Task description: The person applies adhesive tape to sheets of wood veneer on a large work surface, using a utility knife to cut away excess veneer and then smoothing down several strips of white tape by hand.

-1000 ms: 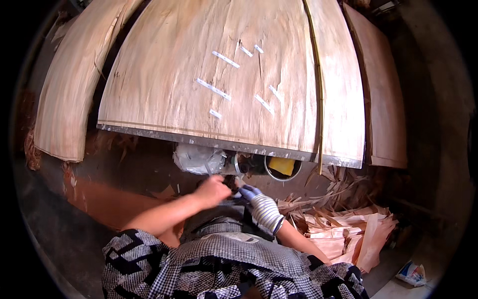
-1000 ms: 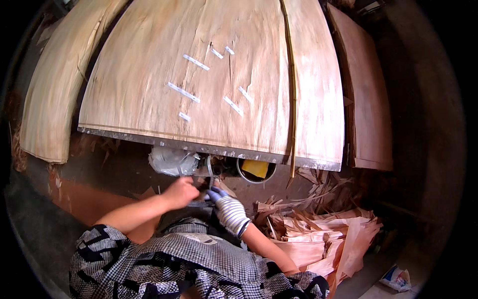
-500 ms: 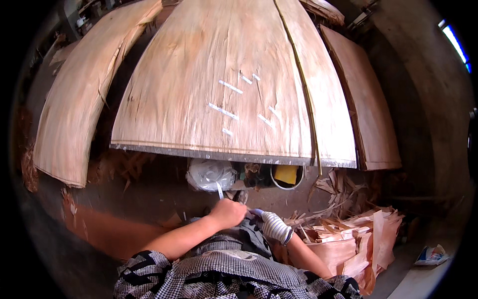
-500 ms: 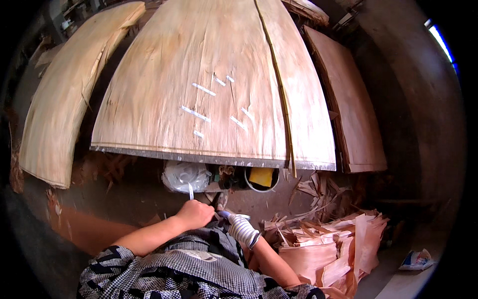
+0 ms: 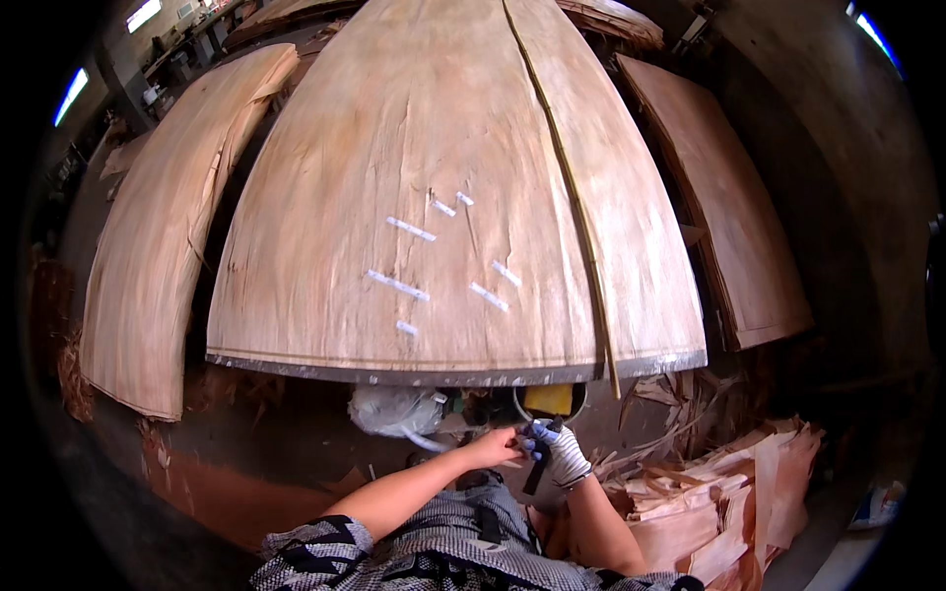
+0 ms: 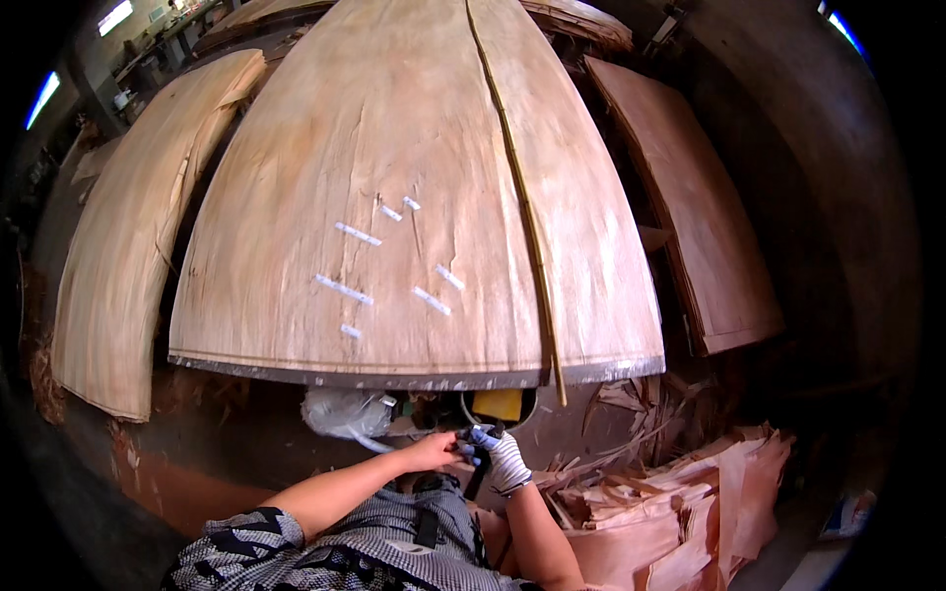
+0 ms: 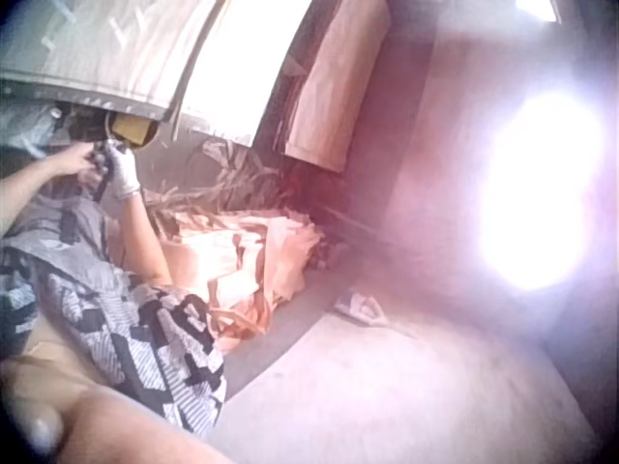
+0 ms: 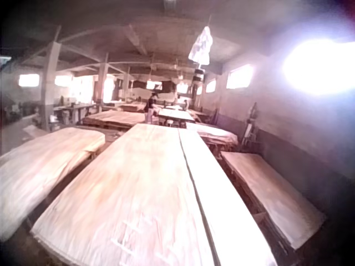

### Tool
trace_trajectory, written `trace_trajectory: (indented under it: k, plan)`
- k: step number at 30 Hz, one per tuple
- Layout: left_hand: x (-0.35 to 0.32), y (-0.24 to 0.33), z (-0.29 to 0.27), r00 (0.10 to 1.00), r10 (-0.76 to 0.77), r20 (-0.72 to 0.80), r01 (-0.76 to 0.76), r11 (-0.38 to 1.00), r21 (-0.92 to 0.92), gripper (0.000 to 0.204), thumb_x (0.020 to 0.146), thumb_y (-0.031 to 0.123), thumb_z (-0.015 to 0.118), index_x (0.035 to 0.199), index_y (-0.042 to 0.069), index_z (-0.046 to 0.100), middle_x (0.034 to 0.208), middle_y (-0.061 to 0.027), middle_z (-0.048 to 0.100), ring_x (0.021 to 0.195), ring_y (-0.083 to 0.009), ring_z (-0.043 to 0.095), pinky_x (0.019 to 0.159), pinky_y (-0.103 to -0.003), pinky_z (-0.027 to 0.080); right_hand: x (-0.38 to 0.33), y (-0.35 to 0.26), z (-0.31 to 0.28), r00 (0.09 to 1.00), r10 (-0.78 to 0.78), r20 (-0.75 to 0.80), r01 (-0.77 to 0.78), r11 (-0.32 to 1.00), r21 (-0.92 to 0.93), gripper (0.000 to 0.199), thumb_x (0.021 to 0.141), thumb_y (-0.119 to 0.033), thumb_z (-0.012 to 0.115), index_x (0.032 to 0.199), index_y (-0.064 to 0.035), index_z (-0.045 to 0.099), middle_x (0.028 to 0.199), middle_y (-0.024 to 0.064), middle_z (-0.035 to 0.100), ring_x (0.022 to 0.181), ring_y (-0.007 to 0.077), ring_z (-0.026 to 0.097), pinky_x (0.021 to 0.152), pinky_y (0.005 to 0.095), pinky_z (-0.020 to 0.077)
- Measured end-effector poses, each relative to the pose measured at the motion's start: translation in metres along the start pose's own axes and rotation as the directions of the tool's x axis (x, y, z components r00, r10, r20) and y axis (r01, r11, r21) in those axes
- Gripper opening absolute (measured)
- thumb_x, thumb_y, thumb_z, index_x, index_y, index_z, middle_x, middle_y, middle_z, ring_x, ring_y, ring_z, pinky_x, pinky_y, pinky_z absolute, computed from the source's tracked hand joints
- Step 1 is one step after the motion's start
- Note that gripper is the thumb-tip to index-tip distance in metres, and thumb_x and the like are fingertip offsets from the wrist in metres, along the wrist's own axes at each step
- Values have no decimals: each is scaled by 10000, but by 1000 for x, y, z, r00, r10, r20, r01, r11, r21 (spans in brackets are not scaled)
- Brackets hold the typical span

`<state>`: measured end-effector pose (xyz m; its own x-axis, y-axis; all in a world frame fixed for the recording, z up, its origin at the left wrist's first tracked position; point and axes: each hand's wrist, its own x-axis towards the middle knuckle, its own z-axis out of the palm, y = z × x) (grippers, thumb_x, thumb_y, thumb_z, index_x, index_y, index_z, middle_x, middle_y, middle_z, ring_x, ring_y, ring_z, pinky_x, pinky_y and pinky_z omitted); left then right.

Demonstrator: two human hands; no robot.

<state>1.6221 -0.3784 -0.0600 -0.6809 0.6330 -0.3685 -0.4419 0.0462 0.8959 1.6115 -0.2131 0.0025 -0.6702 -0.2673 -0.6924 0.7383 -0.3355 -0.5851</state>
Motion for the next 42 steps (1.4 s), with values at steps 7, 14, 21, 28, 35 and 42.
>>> trace_trajectory:
  k: [7, 14, 21, 28, 35, 42]
  plan:
    - [96, 5, 18, 973, 172, -152, 95, 300, 949, 589, 804, 238, 534, 1337, 140, 304, 1287, -76, 421, 1151, -245, 421, 988, -504, 244, 116, 14, -119, 766, -380, -519, 10, 814, -581, 157, 740, -120, 654, 863, -27, 628, 750, 60, 644, 614, 175, 599, 557, 286, 464]
    - [112, -30, 14, 993, 102, -58, 44, 137, 990, 797, 729, 435, 600, 1354, 85, 249, 1380, -41, 303, 1275, -191, 267, 1042, -377, 181, 37, 22, -238, 561, -599, -571, -224, 555, -801, 104, 734, -67, 564, 652, -10, 537, 556, 26, 498, 533, 165, 522, 501, 321, 435]
    - [116, 2, 27, 997, -50, -62, 73, 278, 958, 679, 781, 387, 563, 1314, 51, 310, 1350, -95, 339, 1190, -230, 387, 960, -418, 303, -132, 39, -358, 386, -605, -697, -317, 623, -716, 135, 732, -87, 543, 604, -46, 533, 529, 38, 481, 484, 149, 375, 443, 332, 325]
    - [82, 71, 49, 913, 238, 333, -401, 681, 613, 498, 795, 171, 534, 1263, 52, 413, 1261, -157, 458, 1188, -260, 416, 1003, -375, 297, -43, -40, -99, 775, -626, -84, 241, 416, -877, 159, 685, -139, 707, 720, -45, 584, 614, 47, 555, 541, 185, 511, 540, 290, 429]
    - [32, 172, -54, 930, 222, -292, -79, 898, 432, 164, 798, 195, 570, 812, 39, 617, 674, -78, 619, 602, -151, 588, 567, -293, 440, 13, -116, 69, 980, -197, 36, 195, 979, 50, 242, 755, -196, 655, 927, -71, 540, 804, -30, 536, 642, 63, 458, 527, 195, 367]
    - [41, 175, -188, 800, 527, 287, -465, 244, 851, 108, 763, 191, 555, 781, 100, 610, 747, -82, 592, 712, -246, 576, 652, -368, 470, 124, -181, 85, 937, -345, -49, 347, 937, 45, 152, 845, -244, 569, 799, -120, 494, 683, -19, 489, 539, 72, 449, 392, 169, 323]
